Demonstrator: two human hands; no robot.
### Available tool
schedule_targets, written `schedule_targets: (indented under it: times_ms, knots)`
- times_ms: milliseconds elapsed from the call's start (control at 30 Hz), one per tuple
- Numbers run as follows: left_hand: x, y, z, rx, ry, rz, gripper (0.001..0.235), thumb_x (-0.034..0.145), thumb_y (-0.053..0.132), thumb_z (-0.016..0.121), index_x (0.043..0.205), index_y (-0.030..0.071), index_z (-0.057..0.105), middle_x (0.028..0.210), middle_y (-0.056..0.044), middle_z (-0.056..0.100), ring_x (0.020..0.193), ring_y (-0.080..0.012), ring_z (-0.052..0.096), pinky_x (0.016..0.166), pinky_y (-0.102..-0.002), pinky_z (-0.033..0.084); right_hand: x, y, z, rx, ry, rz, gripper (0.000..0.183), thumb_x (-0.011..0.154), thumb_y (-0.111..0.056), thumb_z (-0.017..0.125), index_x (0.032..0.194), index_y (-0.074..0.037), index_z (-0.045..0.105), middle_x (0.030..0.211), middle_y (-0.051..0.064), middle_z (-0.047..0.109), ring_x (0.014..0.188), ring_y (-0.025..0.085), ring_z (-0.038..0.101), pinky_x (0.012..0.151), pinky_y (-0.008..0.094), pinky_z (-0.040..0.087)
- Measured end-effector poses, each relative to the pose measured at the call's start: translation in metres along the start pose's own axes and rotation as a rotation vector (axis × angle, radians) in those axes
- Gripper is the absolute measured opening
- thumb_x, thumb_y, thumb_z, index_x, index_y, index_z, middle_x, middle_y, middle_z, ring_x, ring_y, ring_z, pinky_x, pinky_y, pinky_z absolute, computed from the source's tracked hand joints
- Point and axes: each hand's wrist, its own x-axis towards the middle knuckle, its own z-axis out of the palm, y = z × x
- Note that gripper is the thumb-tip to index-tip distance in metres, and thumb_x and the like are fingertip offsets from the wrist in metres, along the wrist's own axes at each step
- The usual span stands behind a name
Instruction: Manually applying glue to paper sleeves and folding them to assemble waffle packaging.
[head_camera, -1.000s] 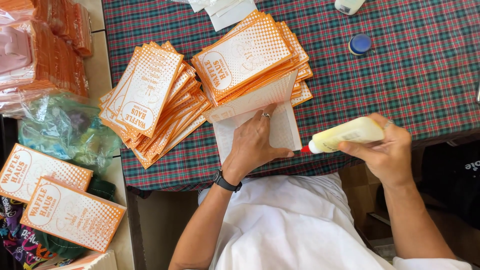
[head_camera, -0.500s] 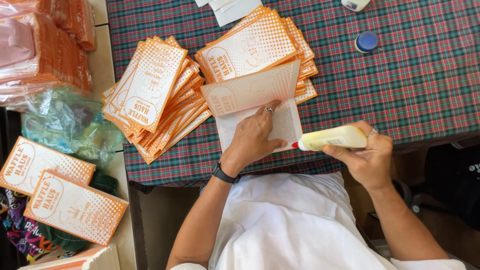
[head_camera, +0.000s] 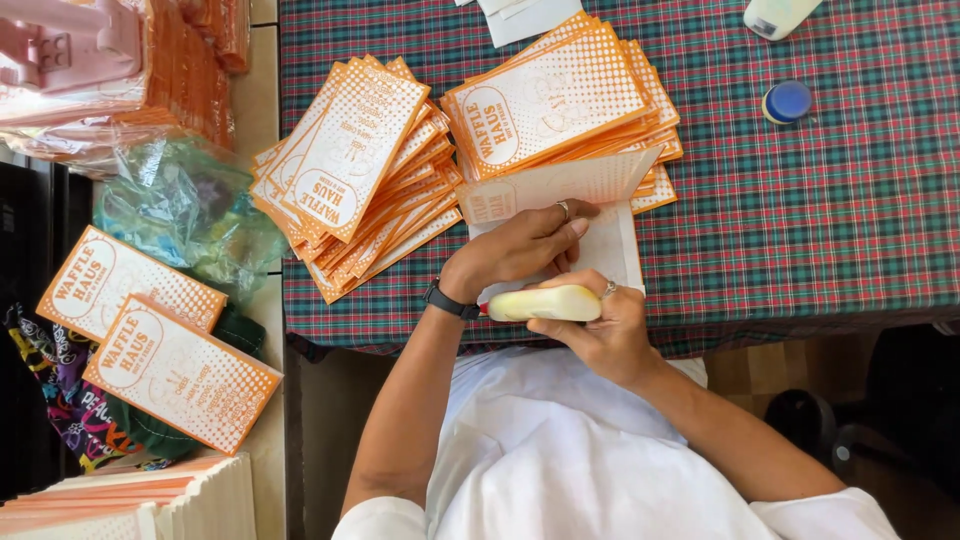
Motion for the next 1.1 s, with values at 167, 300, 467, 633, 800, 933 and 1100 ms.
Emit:
schedule_targets:
  times_ms: [167,300,467,633,800,933,1100]
  knots:
    - [-0.007,0.016,0.015,0.129,0.093,0.056,0.043,0.106,0.031,0.044,0.108,-0.007,0.065,0.087,-0.030,0.072,0.082,-0.0441,0.073,0.074,-0.053,0.061,-0.018,0.034,-0.057,0.189,0.151,0.134,0.042,0.069,0.000,0.091,0.106,-0.001,0.071,0.096,0.014,0.077,0.094,0.022,0.076,0.083,0.039,0.063]
    - [-0.042,0.019,0.070,0.368,0.373,0.370,0.018,0.103,0.023,0.058,0.107,0.006,0.065,0.087,-0.010,0.067,0.071,-0.0282,0.066,0.067,-0.040,0.049,0.008,-0.022,-0.128,0.195,0.279,0.329,0.083,0.068,-0.029,0.084,0.141,-0.008,0.051,0.121,0.009,0.063,0.097,0.018,0.066,0.078,0.037,0.064]
    - [-0.087,0.031,0.107,0.541,0.375,0.583,0.011,0.104,0.013,0.064,0.104,0.002,0.063,0.086,-0.010,0.060,0.067,-0.0270,0.059,0.055,-0.038,0.047,-0.015,0.003,-0.219,-0.129,0.482,0.536,0.035,0.102,-0.014,0.073,0.130,-0.008,0.053,0.114,0.015,0.068,0.095,0.020,0.071,0.076,0.033,0.063]
    - [-0.105,0.038,0.091,0.727,0.575,0.731,0.009,0.097,-0.005,0.071,0.098,-0.004,0.063,0.086,-0.013,0.059,0.059,-0.0233,0.043,0.052,-0.034,0.037,-0.019,-0.008,-0.224,-0.817,0.327,0.452,0.043,0.103,-0.004,0.081,0.142,0.007,0.068,0.118,0.021,0.069,0.094,0.026,0.069,0.077,0.040,0.062]
    - [-0.117,0.011,0.077,1.011,0.712,0.504,0.019,0.096,-0.001,0.074,0.114,-0.006,0.067,0.113,-0.016,0.068,0.098,-0.0333,0.065,0.073,-0.042,0.051,0.000,-0.033,-0.175,-1.013,0.124,-0.295,0.015,0.100,0.021,0.087,0.102,0.010,0.078,0.110,0.024,0.073,0.105,0.040,0.068,0.097,0.047,0.053]
    - [-0.120,-0.010,0.075,1.056,0.667,0.442,0.024,0.101,-0.007,0.061,0.124,-0.003,0.066,0.129,-0.017,0.065,0.116,-0.0412,0.064,0.084,-0.048,0.053,0.003,-0.025,-0.123,-0.777,-0.186,-0.396,0.014,0.094,0.009,0.074,0.107,0.003,0.074,0.114,0.018,0.072,0.112,0.036,0.069,0.102,0.045,0.057]
    - [-0.117,-0.010,0.076,1.066,0.749,0.353,0.018,0.093,-0.004,0.068,0.107,0.001,0.078,0.110,-0.018,0.077,0.116,-0.0404,0.069,0.094,-0.050,0.056,0.000,-0.014,-0.093,-0.659,-0.192,-0.419,0.015,0.087,0.014,0.072,0.096,0.003,0.078,0.104,0.019,0.078,0.104,0.040,0.074,0.090,0.048,0.061]
